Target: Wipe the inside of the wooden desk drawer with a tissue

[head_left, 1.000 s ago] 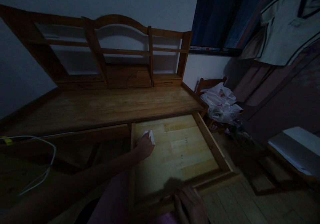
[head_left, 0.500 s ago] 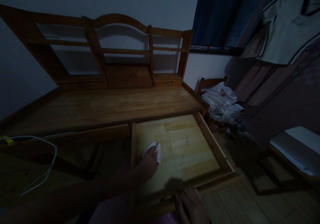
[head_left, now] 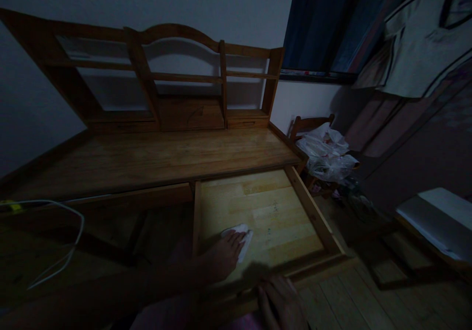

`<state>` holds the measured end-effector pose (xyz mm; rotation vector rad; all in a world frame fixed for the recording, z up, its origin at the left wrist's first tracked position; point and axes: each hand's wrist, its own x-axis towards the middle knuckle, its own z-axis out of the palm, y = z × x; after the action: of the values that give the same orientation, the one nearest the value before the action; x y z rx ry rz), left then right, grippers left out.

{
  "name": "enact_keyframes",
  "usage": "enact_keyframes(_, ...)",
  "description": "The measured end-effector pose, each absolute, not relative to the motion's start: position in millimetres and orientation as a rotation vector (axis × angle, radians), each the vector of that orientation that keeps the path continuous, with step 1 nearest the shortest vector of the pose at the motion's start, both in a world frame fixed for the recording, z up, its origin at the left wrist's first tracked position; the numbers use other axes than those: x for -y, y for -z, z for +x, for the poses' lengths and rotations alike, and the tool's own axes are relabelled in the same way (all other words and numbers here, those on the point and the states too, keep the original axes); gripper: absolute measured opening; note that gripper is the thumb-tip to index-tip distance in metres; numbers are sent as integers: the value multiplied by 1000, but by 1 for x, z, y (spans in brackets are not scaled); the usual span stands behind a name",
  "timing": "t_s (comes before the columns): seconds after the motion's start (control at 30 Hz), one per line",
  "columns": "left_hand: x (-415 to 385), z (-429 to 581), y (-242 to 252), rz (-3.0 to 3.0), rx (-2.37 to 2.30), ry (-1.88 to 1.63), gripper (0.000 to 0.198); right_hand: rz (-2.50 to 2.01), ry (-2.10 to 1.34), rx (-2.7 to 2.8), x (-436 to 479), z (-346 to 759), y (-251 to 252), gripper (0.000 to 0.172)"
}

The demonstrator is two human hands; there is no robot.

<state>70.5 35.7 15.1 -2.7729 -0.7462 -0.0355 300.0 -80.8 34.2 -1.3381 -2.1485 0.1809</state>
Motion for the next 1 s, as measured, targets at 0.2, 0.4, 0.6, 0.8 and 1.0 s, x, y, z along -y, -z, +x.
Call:
enact_keyframes(0.2, -39, 73, -17, -2905, 760, 56, 53, -1331, -175, 2151, 80, 299, -37, 22)
enact_keyframes(0.4, -38, 75, -16, -2922, 703, 97, 51, -1317, -182, 2144, 79, 299, -37, 21)
enact_keyframes(0.6, -36, 72, -21, -2944, 606, 110, 51, -1338, -221, 2158, 79, 299, -33, 20)
enact_keyframes(0.8, -37, 83, -23, -3011, 588, 124, 53, -1336, -208, 2164, 80, 300, -32, 19)
enact_keyframes(1.0, -38, 87, -24, -3080, 543, 112, 57, -1333, -227, 2165, 79, 300, -34, 19)
